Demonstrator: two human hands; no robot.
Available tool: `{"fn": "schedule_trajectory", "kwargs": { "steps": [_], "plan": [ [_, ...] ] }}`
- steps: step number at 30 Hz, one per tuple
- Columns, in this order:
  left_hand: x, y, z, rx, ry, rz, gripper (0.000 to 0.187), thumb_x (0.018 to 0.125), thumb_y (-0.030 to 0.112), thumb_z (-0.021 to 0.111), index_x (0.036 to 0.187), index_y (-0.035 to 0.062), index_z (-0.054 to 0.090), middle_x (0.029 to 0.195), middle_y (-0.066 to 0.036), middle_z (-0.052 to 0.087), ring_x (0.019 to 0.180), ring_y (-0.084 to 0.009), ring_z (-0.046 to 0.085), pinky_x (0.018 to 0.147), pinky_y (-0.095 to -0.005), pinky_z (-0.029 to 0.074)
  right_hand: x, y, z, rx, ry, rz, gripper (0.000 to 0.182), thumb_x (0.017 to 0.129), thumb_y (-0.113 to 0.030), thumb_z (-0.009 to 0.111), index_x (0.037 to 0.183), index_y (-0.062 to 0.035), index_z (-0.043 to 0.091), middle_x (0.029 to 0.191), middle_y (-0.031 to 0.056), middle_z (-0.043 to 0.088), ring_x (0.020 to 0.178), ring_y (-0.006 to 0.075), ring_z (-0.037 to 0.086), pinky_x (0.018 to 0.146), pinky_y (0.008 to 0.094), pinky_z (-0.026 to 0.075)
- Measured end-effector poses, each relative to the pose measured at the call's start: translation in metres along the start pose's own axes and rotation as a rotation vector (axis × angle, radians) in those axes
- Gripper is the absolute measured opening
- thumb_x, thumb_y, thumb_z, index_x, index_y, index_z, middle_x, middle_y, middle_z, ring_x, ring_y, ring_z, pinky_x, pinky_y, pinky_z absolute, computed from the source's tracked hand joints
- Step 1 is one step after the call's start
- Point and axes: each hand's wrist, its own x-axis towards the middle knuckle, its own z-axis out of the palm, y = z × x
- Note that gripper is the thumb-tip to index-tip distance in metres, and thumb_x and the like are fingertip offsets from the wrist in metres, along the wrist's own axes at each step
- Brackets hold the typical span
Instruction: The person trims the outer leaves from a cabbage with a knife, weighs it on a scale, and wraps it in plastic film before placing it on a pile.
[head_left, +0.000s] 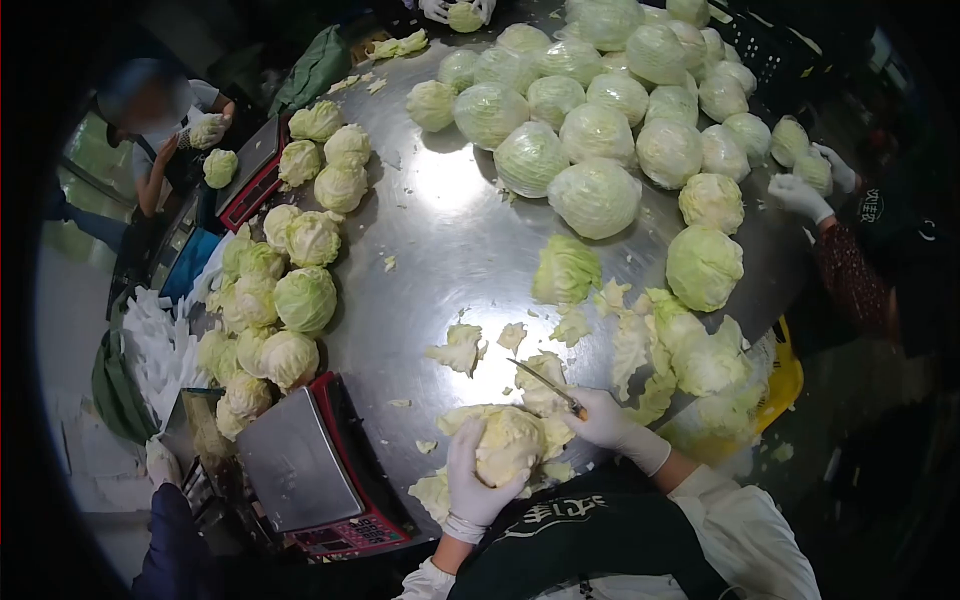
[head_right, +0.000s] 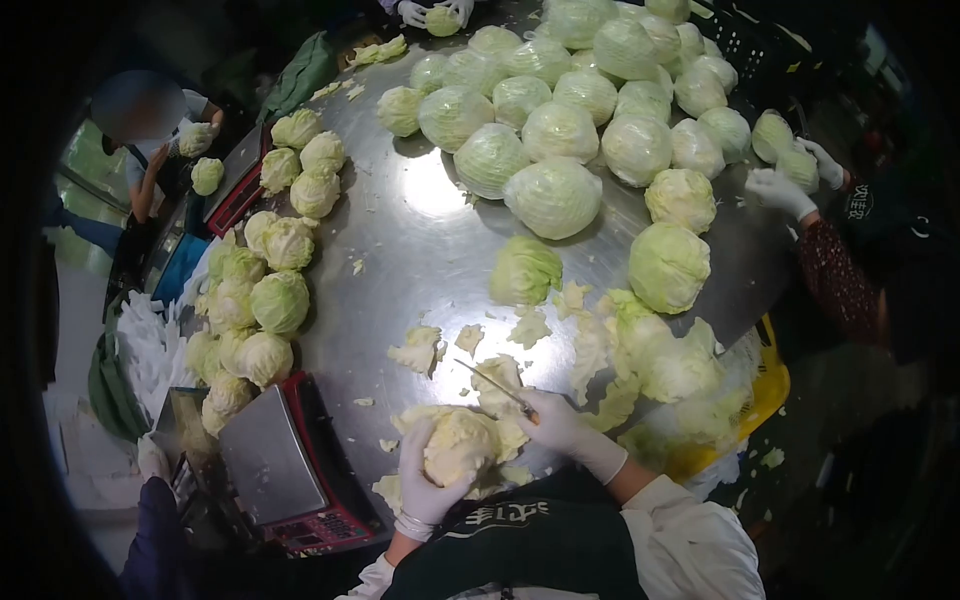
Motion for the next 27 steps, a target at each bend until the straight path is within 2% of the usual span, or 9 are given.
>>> {"fn": "schedule_trajectory", "kwargs": {
  "steps": [2,5,8,10,18,21,23,24,27],
  "plan": [
    [-0.013,-0.012,-0.007,-0.237,-0.01,-0.131,0.092,0.067,0.026,0.089,0.144,-0.001,0.047,0.139,-0.023,0.05,0.131,-0.0407,0.049,0.111,-0.0478,0.039,-0.003,0.003,0.005,-0.076,-0.012,-0.032,0.03,0.088,-0.022,0.072,0.112,-0.0041,0.065,0.089,0.0161,0.063,0.073,0.0333,0.065,0.069,0.0433,0.052],
    [-0.017,-0.005,-0.018,-0.108,-0.023,-0.099,0.091,0.065,0.026,0.089,0.142,-0.0002,0.048,0.136,-0.021,0.05,0.128,-0.0401,0.05,0.11,-0.0474,0.04,0.006,-0.05,-0.003,-0.287,0.082,0.049,0.038,0.086,-0.03,0.073,0.115,-0.0067,0.066,0.099,0.0138,0.065,0.081,0.0352,0.067,0.075,0.0442,0.055],
    [-0.023,0.006,-0.013,0.005,-0.016,-0.051,0.088,0.064,0.028,0.09,0.139,0.0022,0.051,0.133,-0.02,0.05,0.126,-0.039,0.049,0.107,-0.0482,0.041,0.012,-0.1,-0.011,-0.192,0.072,-0.137,0.046,0.084,-0.032,0.077,0.121,-0.007,0.065,0.101,0.0111,0.066,0.087,0.0323,0.069,0.073,0.0393,0.056],
    [-0.023,0.011,-0.008,0.066,-0.021,-0.024,0.087,0.064,0.03,0.09,0.138,0.0035,0.053,0.131,-0.02,0.05,0.124,-0.0384,0.049,0.106,-0.0487,0.042,0.014,-0.12,-0.01,-0.238,-0.213,-0.181,0.045,0.084,-0.036,0.076,0.119,-0.0079,0.067,0.101,0.0096,0.066,0.089,0.0312,0.068,0.074,0.0379,0.055],
    [-0.023,0.01,-0.009,0.073,-0.111,0.04,0.077,0.063,0.032,0.089,0.131,0.009,0.06,0.138,-0.019,0.052,0.121,-0.0387,0.05,0.104,-0.0478,0.043,0.029,-0.089,-0.009,-0.065,-0.502,-0.344,0.026,0.081,-0.024,0.076,0.093,-0.0027,0.067,0.083,0.0108,0.056,0.075,0.03,0.06,0.068,0.038,0.05],
    [-0.023,0.011,-0.012,0.068,-0.106,0.088,0.077,0.063,0.031,0.089,0.131,0.0093,0.059,0.14,-0.019,0.052,0.124,-0.0396,0.05,0.106,-0.0479,0.043,0.031,-0.071,-0.013,0.071,-0.511,-0.318,0.018,0.082,-0.016,0.072,0.09,-0.001,0.065,0.079,0.0078,0.059,0.072,0.0229,0.061,0.067,0.0334,0.049],
    [-0.024,0.01,-0.014,0.087,-0.085,0.105,0.078,0.062,0.03,0.089,0.131,0.009,0.058,0.141,-0.019,0.051,0.126,-0.0401,0.05,0.107,-0.0482,0.043,0.026,-0.055,-0.015,0.345,-0.345,-0.041,0.02,0.085,-0.02,0.073,0.088,-0.0013,0.067,0.081,0.0019,0.063,0.072,0.0101,0.056,0.066,0.0279,0.047],
    [-0.028,0.004,-0.015,0.06,-0.089,0.089,0.079,0.062,0.03,0.089,0.131,0.0086,0.058,0.141,-0.019,0.051,0.126,-0.0408,0.05,0.107,-0.0484,0.043,0.026,-0.046,-0.02,0.341,-0.35,-0.046,0.02,0.085,-0.02,0.073,0.088,-0.0013,0.067,0.081,0.0019,0.063,0.072,0.0101,0.056,0.066,0.0279,0.047],
    [-0.032,0.0,-0.024,0.0,-0.071,0.069,0.08,0.062,0.031,0.09,0.13,0.0072,0.056,0.139,-0.021,0.051,0.126,-0.0419,0.05,0.107,-0.0492,0.043,0.039,-0.04,-0.045,0.234,-0.17,0.519,0.028,0.084,-0.023,0.078,0.097,-0.0001,0.069,0.085,0.0003,0.065,0.076,0.0076,0.056,0.068,0.0271,0.047]
  ]
}}
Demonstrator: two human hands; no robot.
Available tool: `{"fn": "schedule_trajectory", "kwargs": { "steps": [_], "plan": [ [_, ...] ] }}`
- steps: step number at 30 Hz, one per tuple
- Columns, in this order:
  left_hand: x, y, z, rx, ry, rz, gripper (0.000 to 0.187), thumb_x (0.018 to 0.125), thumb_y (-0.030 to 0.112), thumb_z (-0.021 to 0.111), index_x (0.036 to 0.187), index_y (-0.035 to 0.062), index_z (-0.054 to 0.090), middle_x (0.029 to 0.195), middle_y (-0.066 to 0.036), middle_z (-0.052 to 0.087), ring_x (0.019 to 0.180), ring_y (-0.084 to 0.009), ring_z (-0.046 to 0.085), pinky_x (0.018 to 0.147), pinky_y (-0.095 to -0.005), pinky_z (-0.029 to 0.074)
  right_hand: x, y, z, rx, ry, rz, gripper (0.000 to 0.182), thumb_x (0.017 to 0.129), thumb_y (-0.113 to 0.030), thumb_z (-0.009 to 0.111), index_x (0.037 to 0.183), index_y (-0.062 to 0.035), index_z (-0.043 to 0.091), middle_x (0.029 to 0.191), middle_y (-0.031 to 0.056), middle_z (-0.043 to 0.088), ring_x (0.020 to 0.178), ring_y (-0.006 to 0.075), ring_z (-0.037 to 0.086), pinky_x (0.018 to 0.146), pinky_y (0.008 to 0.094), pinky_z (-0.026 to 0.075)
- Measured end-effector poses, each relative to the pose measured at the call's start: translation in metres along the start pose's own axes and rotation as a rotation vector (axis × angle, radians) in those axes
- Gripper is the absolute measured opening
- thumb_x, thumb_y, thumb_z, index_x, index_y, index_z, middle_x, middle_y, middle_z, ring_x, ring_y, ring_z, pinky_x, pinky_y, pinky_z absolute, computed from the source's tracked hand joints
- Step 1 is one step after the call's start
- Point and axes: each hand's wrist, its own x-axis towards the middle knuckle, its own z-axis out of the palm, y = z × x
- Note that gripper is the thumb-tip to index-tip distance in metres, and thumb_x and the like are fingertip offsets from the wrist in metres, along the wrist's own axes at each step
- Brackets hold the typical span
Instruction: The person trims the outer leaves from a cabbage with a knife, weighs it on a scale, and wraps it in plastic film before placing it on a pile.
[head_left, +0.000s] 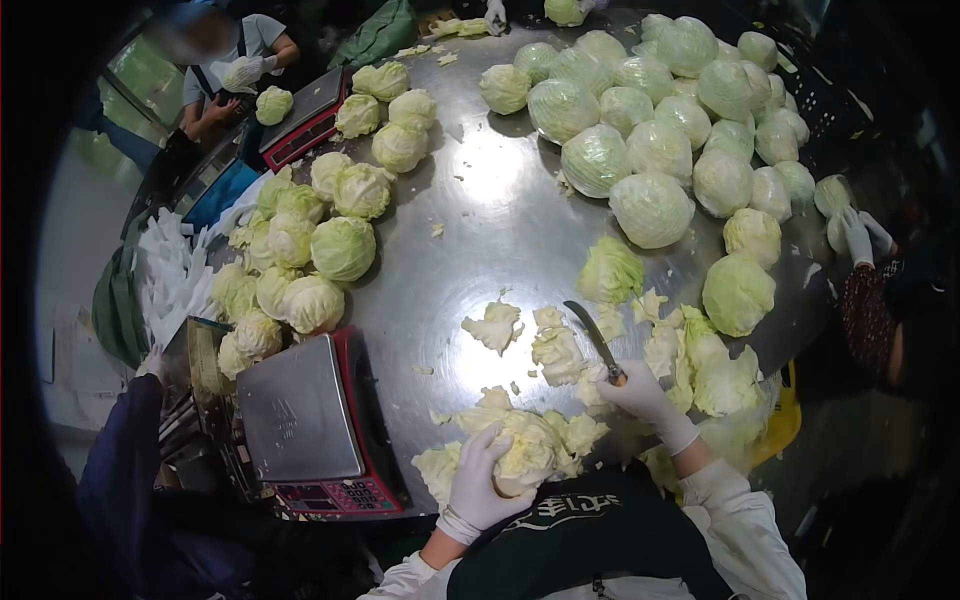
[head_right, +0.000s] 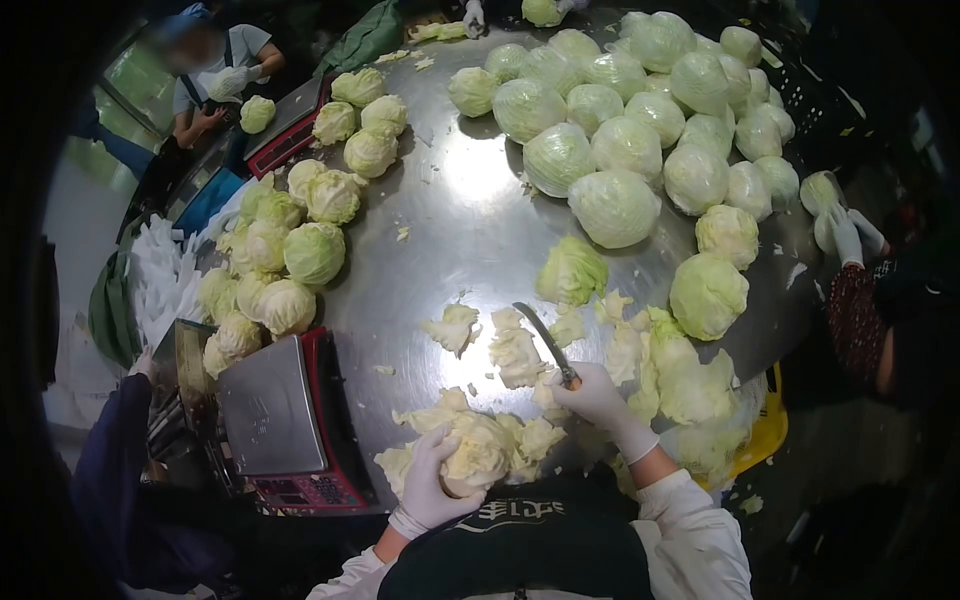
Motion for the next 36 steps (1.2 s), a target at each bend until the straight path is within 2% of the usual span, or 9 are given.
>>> {"fn": "schedule_trajectory", "kwargs": {
  "steps": [4,13,17,19,22,24,26,29,36],
  "plan": [
    [-0.001,0.007,0.002,0.034,0.063,-0.062,0.08,0.062,0.04,0.092,0.125,0.0049,0.057,0.132,-0.022,0.053,0.12,-0.0416,0.053,0.103,-0.0508,0.044,-0.029,-0.026,0.032,-0.323,-0.107,-0.608,0.051,0.077,-0.033,0.086,0.113,-0.0006,0.068,0.09,0.0112,0.063,0.086,0.0211,0.064,0.075,0.0349,0.051],
    [0.002,0.01,0.014,0.251,0.051,0.007,0.075,0.067,0.05,0.087,0.13,0.0152,0.064,0.127,-0.016,0.056,0.114,-0.038,0.054,0.099,-0.049,0.045,-0.013,-0.002,0.066,-0.43,-0.163,-0.86,0.02,0.078,-0.018,0.074,0.084,-0.0019,0.065,0.071,0.012,0.057,0.066,0.0279,0.062,0.062,0.0365,0.05],
    [0.003,0.013,0.009,0.259,0.009,0.033,0.084,0.059,0.044,0.092,0.131,0.0118,0.062,0.128,-0.018,0.055,0.114,-0.0414,0.055,0.1,-0.049,0.046,-0.019,-0.001,0.053,-0.343,-0.09,-0.658,0.019,0.08,-0.018,0.073,0.078,-0.0016,0.063,0.061,0.0071,0.052,0.059,0.0216,0.058,0.057,0.0349,0.046],
    [0.001,0.012,0.008,0.251,0.036,-0.01,0.085,0.059,0.044,0.092,0.132,0.0129,0.062,0.129,-0.019,0.055,0.115,-0.0411,0.054,0.1,-0.049,0.046,-0.031,-0.018,0.036,0.455,0.058,-0.063,0.023,0.082,-0.018,0.075,0.079,0.0,0.061,0.06,0.001,0.053,0.056,0.0144,0.053,0.054,0.0329,0.043],
    [-0.002,0.015,0.01,0.257,0.036,0.009,0.084,0.062,0.046,0.09,0.134,0.0144,0.061,0.131,-0.02,0.053,0.116,-0.0409,0.054,0.1,-0.0497,0.046,-0.027,-0.028,0.006,0.075,0.119,-0.161,0.027,0.082,-0.021,0.078,0.086,0.0027,0.065,0.066,-0.0026,0.058,0.06,0.0093,0.055,0.054,0.0298,0.043],
    [-0.001,0.012,0.014,0.301,0.02,0.046,0.084,0.066,0.05,0.088,0.138,0.0178,0.06,0.136,-0.022,0.051,0.117,-0.0411,0.055,0.098,-0.0501,0.046,-0.019,-0.016,0.017,-0.174,-0.045,-0.354,0.065,0.079,-0.031,0.084,0.13,0.0025,0.062,0.108,0.0124,0.069,0.102,0.0199,0.066,0.088,0.0332,0.052],
    [0.002,0.019,0.008,0.336,-0.031,0.027,0.084,0.068,0.053,0.086,0.14,0.0211,0.058,0.138,-0.026,0.05,0.118,-0.0431,0.056,0.095,-0.0506,0.048,-0.035,-0.041,0.034,-0.295,-0.15,-0.45,0.078,0.077,-0.037,0.086,0.14,-0.0017,0.057,0.127,0.018,0.064,0.115,0.0263,0.063,0.099,0.0352,0.048],
    [-0.003,0.013,0.014,0.368,-0.019,0.075,0.084,0.071,0.052,0.085,0.142,0.0173,0.055,0.138,-0.028,0.048,0.118,-0.0446,0.056,0.095,-0.0496,0.049,-0.027,-0.044,0.057,-0.433,-0.248,-0.503,0.061,0.079,-0.043,0.081,0.121,-0.0001,0.069,0.083,0.0148,0.068,0.072,0.0207,0.06,0.066,0.0343,0.048],
    [0.0,0.015,0.011,0.338,-0.033,0.06,0.089,0.07,0.049,0.086,0.146,0.0155,0.052,0.138,-0.028,0.046,0.119,-0.0454,0.055,0.097,-0.0503,0.048,-0.008,-0.06,0.055,-0.439,-0.343,-0.427,0.039,0.08,-0.037,0.073,0.093,-0.0006,0.071,0.07,0.0121,0.064,0.063,0.0228,0.059,0.062,0.0357,0.047]
  ]
}}
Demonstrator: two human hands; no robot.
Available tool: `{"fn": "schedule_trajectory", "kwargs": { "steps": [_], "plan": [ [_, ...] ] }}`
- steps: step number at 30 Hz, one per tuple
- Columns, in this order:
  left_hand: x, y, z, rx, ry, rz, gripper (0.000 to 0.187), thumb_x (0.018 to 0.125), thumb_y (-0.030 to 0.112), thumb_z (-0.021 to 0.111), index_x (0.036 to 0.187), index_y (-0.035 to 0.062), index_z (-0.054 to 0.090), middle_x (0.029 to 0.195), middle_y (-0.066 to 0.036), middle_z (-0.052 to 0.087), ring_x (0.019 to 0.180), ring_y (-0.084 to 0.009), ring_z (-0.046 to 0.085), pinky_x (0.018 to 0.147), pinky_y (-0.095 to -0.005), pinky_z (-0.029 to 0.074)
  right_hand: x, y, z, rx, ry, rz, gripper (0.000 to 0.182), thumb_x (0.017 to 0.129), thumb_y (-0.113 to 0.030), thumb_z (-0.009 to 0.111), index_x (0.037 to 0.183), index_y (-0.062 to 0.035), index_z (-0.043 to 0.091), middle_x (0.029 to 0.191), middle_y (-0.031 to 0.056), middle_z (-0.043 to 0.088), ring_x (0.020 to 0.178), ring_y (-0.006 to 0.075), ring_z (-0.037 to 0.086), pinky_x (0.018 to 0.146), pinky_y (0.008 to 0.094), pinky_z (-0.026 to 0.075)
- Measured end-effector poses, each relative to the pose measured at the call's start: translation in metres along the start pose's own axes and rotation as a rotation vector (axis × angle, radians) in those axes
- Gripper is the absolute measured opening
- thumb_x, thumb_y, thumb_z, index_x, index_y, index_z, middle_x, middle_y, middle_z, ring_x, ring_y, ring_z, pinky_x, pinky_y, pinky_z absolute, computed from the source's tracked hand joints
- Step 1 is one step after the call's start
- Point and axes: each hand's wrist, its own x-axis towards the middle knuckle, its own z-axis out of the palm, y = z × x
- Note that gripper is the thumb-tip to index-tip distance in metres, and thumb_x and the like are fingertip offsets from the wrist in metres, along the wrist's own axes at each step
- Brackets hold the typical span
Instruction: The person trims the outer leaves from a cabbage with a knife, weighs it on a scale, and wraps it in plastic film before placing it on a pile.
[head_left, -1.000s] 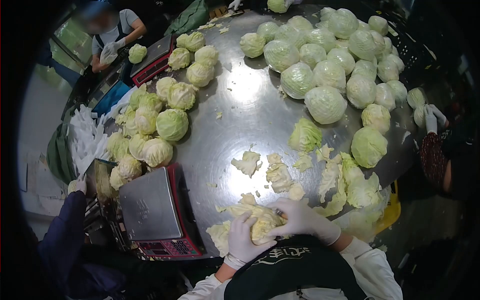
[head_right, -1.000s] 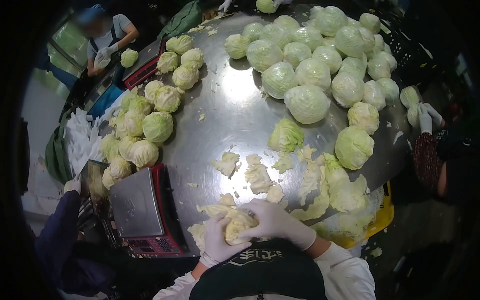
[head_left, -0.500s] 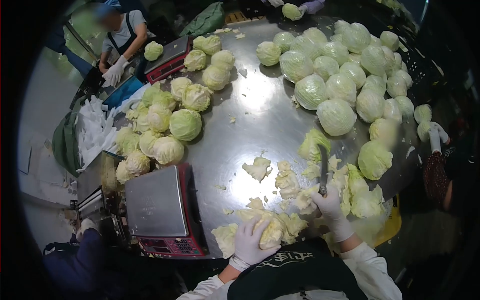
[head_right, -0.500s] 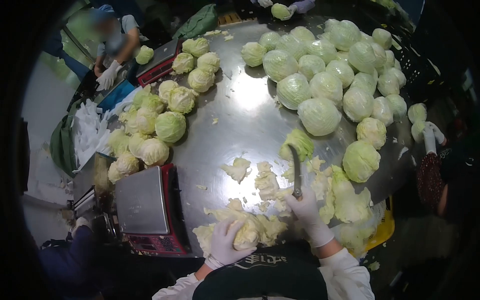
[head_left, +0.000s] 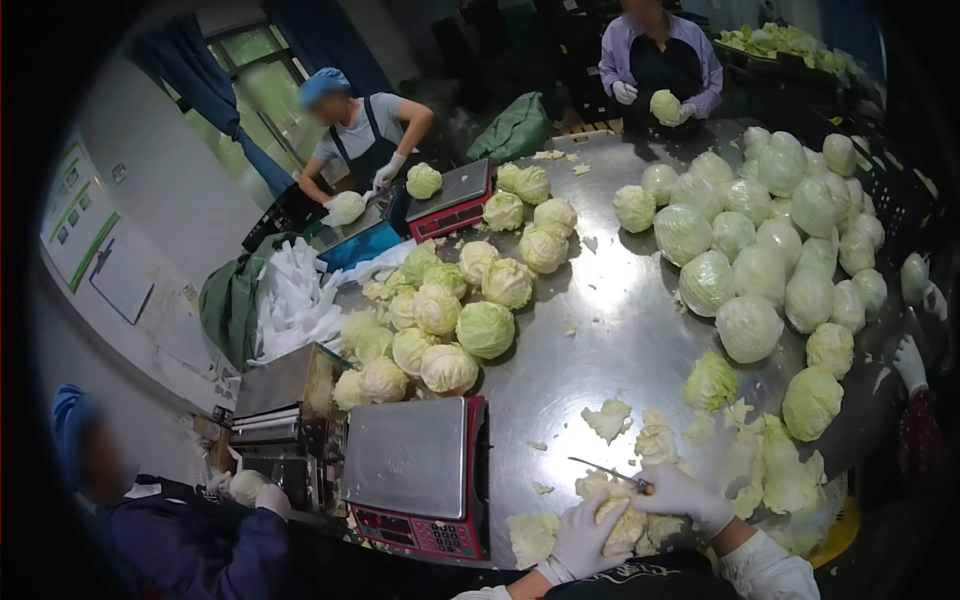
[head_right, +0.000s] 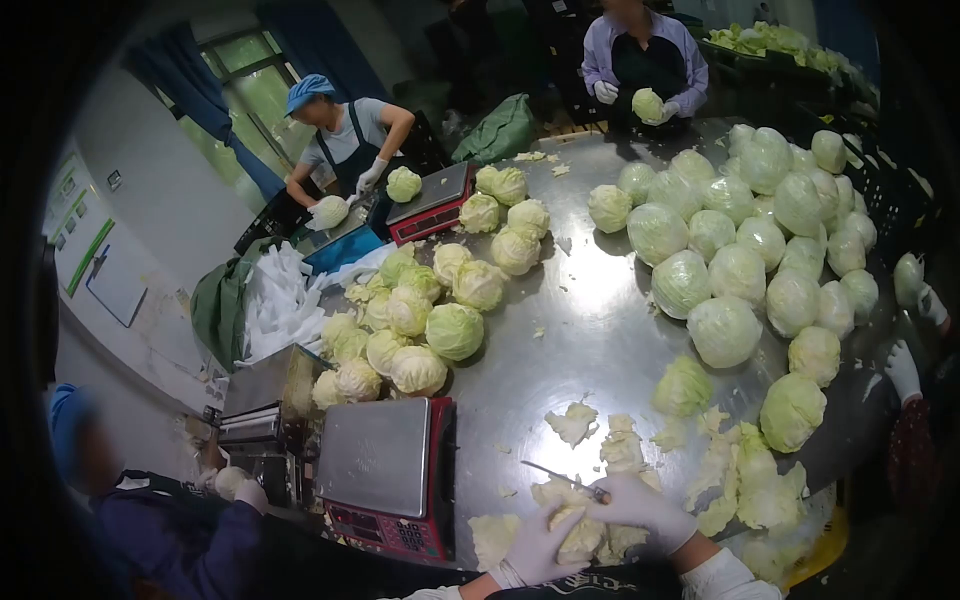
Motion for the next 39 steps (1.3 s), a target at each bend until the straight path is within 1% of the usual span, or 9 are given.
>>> {"fn": "schedule_trajectory", "kwargs": {
  "steps": [6,8,15,19,21,23,27,35,39],
  "plan": [
    [-0.018,-0.016,0.001,-0.078,0.016,-0.015,0.099,0.066,0.05,0.086,0.149,0.0131,0.048,0.144,-0.023,0.044,0.123,-0.041,0.051,0.1,-0.0497,0.043,-0.003,0.01,-0.001,0.04,0.053,0.192,0.028,0.081,-0.028,0.07,0.089,-0.0013,0.068,0.068,0.0136,0.065,0.064,0.0279,0.064,0.062,0.039,0.05],
    [-0.019,-0.022,-0.004,-0.113,0.046,-0.034,0.096,0.064,0.049,0.088,0.144,0.01,0.052,0.141,-0.023,0.047,0.122,-0.0415,0.052,0.1,-0.0499,0.043,0.008,0.055,0.031,-0.067,0.103,-0.031,0.028,0.082,-0.029,0.068,0.085,-0.0017,0.066,0.07,0.016,0.065,0.066,0.0341,0.065,0.063,0.042,0.05],
    [-0.039,-0.045,0.006,-0.252,-0.006,-0.064,0.095,0.059,0.037,0.096,0.139,0.0118,0.052,0.141,-0.027,0.044,0.132,-0.0465,0.047,0.11,-0.0506,0.041,-0.005,0.084,0.037,-0.156,0.337,0.279,0.032,0.08,-0.034,0.07,0.082,-0.0027,0.065,0.074,0.0186,0.065,0.071,0.0373,0.064,0.064,0.0439,0.049],
    [-0.048,-0.063,0.006,-0.481,0.08,-0.114,0.106,0.061,0.024,0.097,0.148,0.0061,0.04,0.148,-0.023,0.043,0.139,-0.0373,0.045,0.115,-0.0478,0.04,-0.03,0.116,-0.012,-0.099,0.675,0.341,0.028,0.077,-0.022,0.077,0.092,-0.0001,0.068,0.08,0.0166,0.068,0.076,0.0347,0.067,0.07,0.0418,0.053],
    [-0.052,-0.074,0.02,-1.183,0.166,-0.43,0.105,0.065,0.019,0.095,0.15,0.0024,0.035,0.149,-0.018,0.043,0.139,-0.031,0.046,0.116,-0.045,0.04,-0.049,0.081,-0.037,-0.124,0.722,0.465,0.03,0.076,-0.017,0.078,0.098,0.0003,0.069,0.088,0.0158,0.07,0.08,0.033,0.068,0.072,0.0408,0.054],
    [-0.046,-0.077,0.028,-1.102,0.159,-0.368,0.105,0.068,0.015,0.092,0.151,0.0021,0.03,0.149,-0.016,0.043,0.139,-0.0269,0.045,0.116,-0.0432,0.04,-0.065,0.051,-0.047,-0.477,0.971,0.275,0.044,0.077,-0.016,0.081,0.116,-0.0036,0.066,0.107,0.0141,0.068,0.096,0.027,0.068,0.082,0.0387,0.053],
    [-0.014,-0.053,0.033,-0.867,0.124,-0.191,0.107,0.064,0.021,0.095,0.15,0.0016,0.034,0.146,-0.016,0.044,0.137,-0.0284,0.045,0.116,-0.0425,0.038,-0.063,-0.014,-0.018,-0.041,0.445,0.05,0.071,0.073,-0.024,0.09,0.134,-0.006,0.058,0.129,0.0148,0.061,0.121,0.0301,0.06,0.099,0.0352,0.049],
    [0.015,-0.016,0.008,-0.374,0.052,-0.094,0.098,0.063,0.039,0.091,0.145,0.0057,0.048,0.146,-0.023,0.042,0.137,-0.043,0.04,0.115,-0.0489,0.035,-0.039,0.0,0.005,0.032,-0.023,-0.062,0.065,0.077,-0.022,0.087,0.134,-0.0062,0.059,0.12,0.0119,0.061,0.106,0.0241,0.06,0.09,0.0335,0.049],
    [0.031,-0.017,0.018,-0.28,-0.002,0.043,0.099,0.061,0.039,0.09,0.145,0.0078,0.048,0.147,-0.023,0.042,0.136,-0.0442,0.04,0.115,-0.0506,0.034,-0.042,0.009,0.002,0.024,0.004,-0.12,0.056,0.076,-0.015,0.084,0.126,-0.0054,0.061,0.108,0.0093,0.062,0.089,0.02,0.06,0.077,0.0312,0.05]
  ]
}}
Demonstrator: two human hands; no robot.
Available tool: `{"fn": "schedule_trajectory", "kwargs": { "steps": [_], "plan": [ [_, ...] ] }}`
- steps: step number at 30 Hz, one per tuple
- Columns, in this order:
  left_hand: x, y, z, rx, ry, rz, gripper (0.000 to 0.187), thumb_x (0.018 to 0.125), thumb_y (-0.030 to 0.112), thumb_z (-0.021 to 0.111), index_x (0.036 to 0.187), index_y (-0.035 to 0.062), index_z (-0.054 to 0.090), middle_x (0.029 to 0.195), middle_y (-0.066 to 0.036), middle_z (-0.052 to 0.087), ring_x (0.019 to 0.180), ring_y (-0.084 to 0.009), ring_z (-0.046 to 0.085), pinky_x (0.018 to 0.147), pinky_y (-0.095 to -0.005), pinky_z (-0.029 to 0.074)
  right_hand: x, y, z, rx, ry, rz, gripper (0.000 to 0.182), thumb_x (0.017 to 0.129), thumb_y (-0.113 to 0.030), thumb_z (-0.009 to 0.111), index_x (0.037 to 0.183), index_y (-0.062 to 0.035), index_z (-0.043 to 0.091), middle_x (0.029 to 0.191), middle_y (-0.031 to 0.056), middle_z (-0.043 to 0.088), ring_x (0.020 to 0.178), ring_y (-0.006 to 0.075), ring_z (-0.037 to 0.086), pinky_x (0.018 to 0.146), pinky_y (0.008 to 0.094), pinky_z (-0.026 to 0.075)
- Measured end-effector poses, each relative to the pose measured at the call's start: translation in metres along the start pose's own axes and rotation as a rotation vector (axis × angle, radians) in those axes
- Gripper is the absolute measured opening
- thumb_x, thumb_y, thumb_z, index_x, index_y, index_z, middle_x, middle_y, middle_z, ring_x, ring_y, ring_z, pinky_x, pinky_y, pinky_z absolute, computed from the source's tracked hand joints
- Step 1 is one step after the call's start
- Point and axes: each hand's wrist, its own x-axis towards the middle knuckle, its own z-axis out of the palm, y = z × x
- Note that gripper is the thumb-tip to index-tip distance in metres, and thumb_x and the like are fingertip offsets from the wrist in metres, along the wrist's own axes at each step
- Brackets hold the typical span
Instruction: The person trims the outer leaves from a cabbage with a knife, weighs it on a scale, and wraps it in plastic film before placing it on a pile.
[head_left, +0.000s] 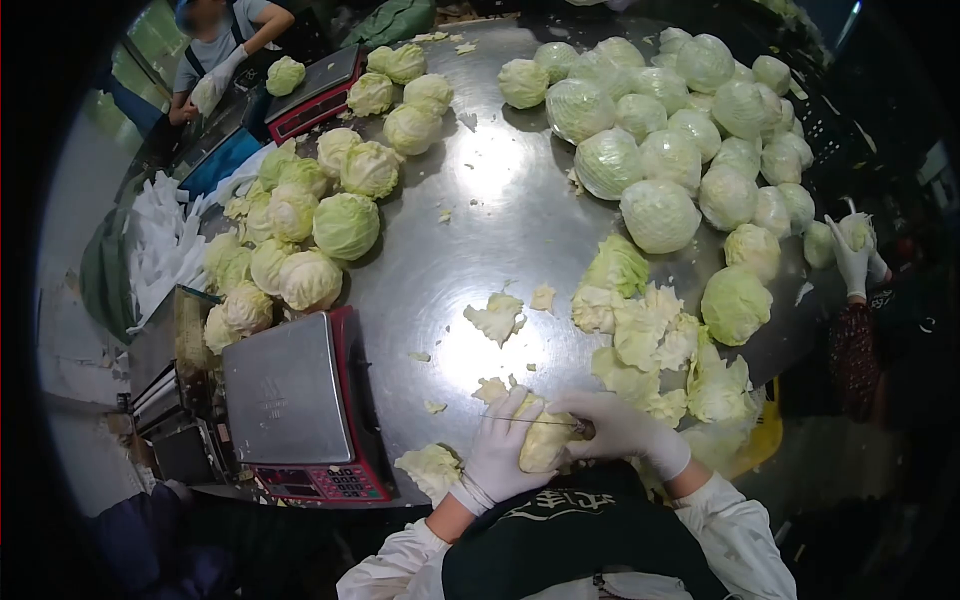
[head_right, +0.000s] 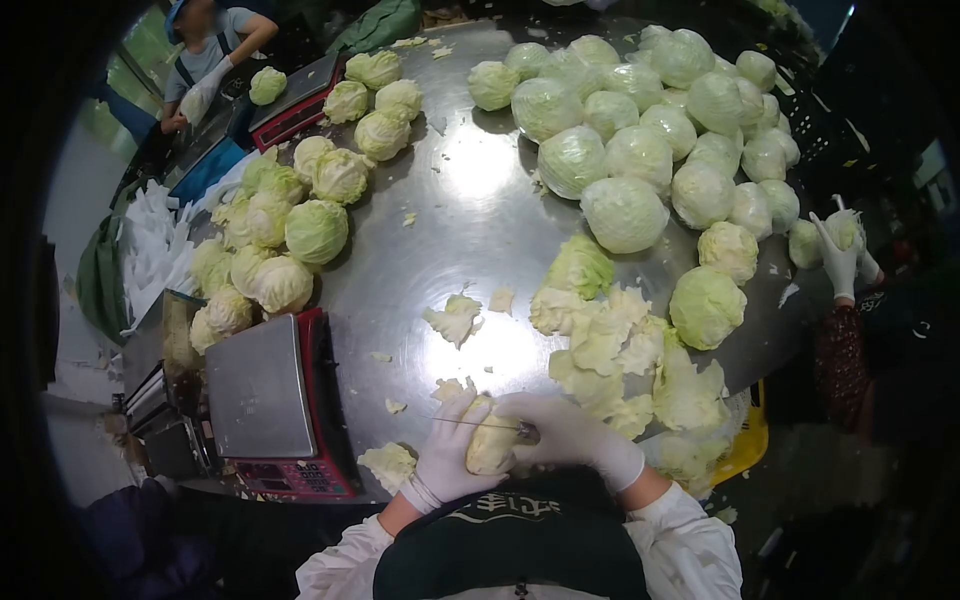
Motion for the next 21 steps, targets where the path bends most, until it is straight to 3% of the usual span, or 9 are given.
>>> {"fn": "schedule_trajectory", "kwargs": {
  "steps": [3,6,8,11,13,16,18,20,21],
  "plan": [
    [0.003,-0.01,0.001,-0.06,0.006,0.023,0.096,0.061,0.038,0.09,0.142,0.0076,0.05,0.146,-0.023,0.043,0.136,-0.0443,0.04,0.115,-0.0516,0.034,-0.002,0.007,-0.001,-0.057,0.117,-0.018,0.043,0.074,-0.011,0.081,0.113,-0.0042,0.062,0.092,0.0067,0.06,0.077,0.0178,0.057,0.069,0.031,0.049],
    [-0.002,-0.016,-0.004,-0.171,0.033,-0.055,0.097,0.061,0.036,0.092,0.142,0.0076,0.047,0.145,-0.023,0.044,0.136,-0.0419,0.041,0.115,-0.0503,0.035,-0.008,0.043,0.014,-0.002,0.307,-0.093,0.037,0.075,-0.004,0.077,0.109,-0.0024,0.062,0.09,0.0063,0.058,0.077,0.0163,0.057,0.068,0.0305,0.048],
    [-0.011,-0.026,-0.001,-0.255,0.037,-0.134,0.1,0.061,0.035,0.094,0.143,0.0075,0.045,0.144,-0.022,0.045,0.136,-0.0393,0.043,0.116,-0.0491,0.035,-0.022,0.054,0.007,0.019,0.336,-0.008,0.034,0.075,-0.001,0.075,0.107,-0.0011,0.063,0.091,0.0071,0.06,0.077,0.0172,0.058,0.068,0.0306,0.049],
    [-0.024,-0.048,0.002,-0.695,0.196,-0.345,0.112,0.061,0.024,0.097,0.15,0.0043,0.031,0.142,-0.018,0.045,0.132,-0.0271,0.047,0.114,-0.0416,0.04,-0.034,0.071,-0.009,-0.098,0.536,0.247,0.037,0.076,-0.004,0.077,0.109,-0.0043,0.063,0.096,0.0091,0.063,0.087,0.0197,0.063,0.074,0.031,0.052],
    [-0.027,-0.053,0.003,-0.855,0.263,-0.434,0.109,0.064,0.021,0.095,0.151,0.0038,0.031,0.142,-0.017,0.045,0.131,-0.0269,0.048,0.113,-0.041,0.04,-0.035,0.067,-0.021,-0.351,0.874,0.262,0.045,0.077,-0.01,0.08,0.118,-0.0034,0.062,0.108,0.0127,0.067,0.097,0.0251,0.067,0.082,0.035,0.054],
    [-0.032,-0.056,0.009,-1.136,0.32,-0.559,0.095,0.076,0.014,0.085,0.153,0.0034,0.029,0.145,-0.018,0.045,0.134,-0.0295,0.049,0.113,-0.0431,0.043,-0.031,0.054,-0.011,-0.215,0.742,0.159,0.059,0.078,-0.019,0.083,0.13,-0.0017,0.059,0.121,0.0174,0.066,0.109,0.0291,0.066,0.09,0.0387,0.054],
    [-0.02,-0.031,0.002,-1.661,0.245,-0.633,0.083,0.086,0.017,0.076,0.154,0.0038,0.029,0.148,-0.021,0.045,0.136,-0.0339,0.05,0.112,-0.0487,0.046,-0.024,0.013,-0.004,-0.136,0.646,0.114,0.066,0.076,-0.022,0.087,0.131,-0.001,0.057,0.115,0.0148,0.064,0.105,0.0254,0.064,0.092,0.0358,0.051],
    [-0.013,-0.02,0.003,-1.822,0.207,-0.647,0.079,0.09,0.021,0.072,0.154,0.0048,0.029,0.149,-0.021,0.045,0.136,-0.0352,0.05,0.112,-0.0508,0.046,-0.016,-0.012,0.005,0.113,0.341,0.172,0.073,0.078,-0.028,0.087,0.137,-0.0001,0.054,0.134,0.0176,0.06,0.121,0.0284,0.061,0.099,0.0385,0.05],
    [-0.011,-0.018,0.004,-1.983,0.175,-0.661,0.075,0.093,0.024,0.069,0.154,0.0058,0.029,0.15,-0.022,0.045,0.137,-0.0365,0.05,0.112,-0.0529,0.047,-0.011,-0.014,0.012,0.115,0.342,0.169,0.073,0.078,-0.028,0.087,0.137,-0.0001,0.054,0.134,0.0176,0.06,0.121,0.0284,0.061,0.099,0.0385,0.05]
  ]
}}
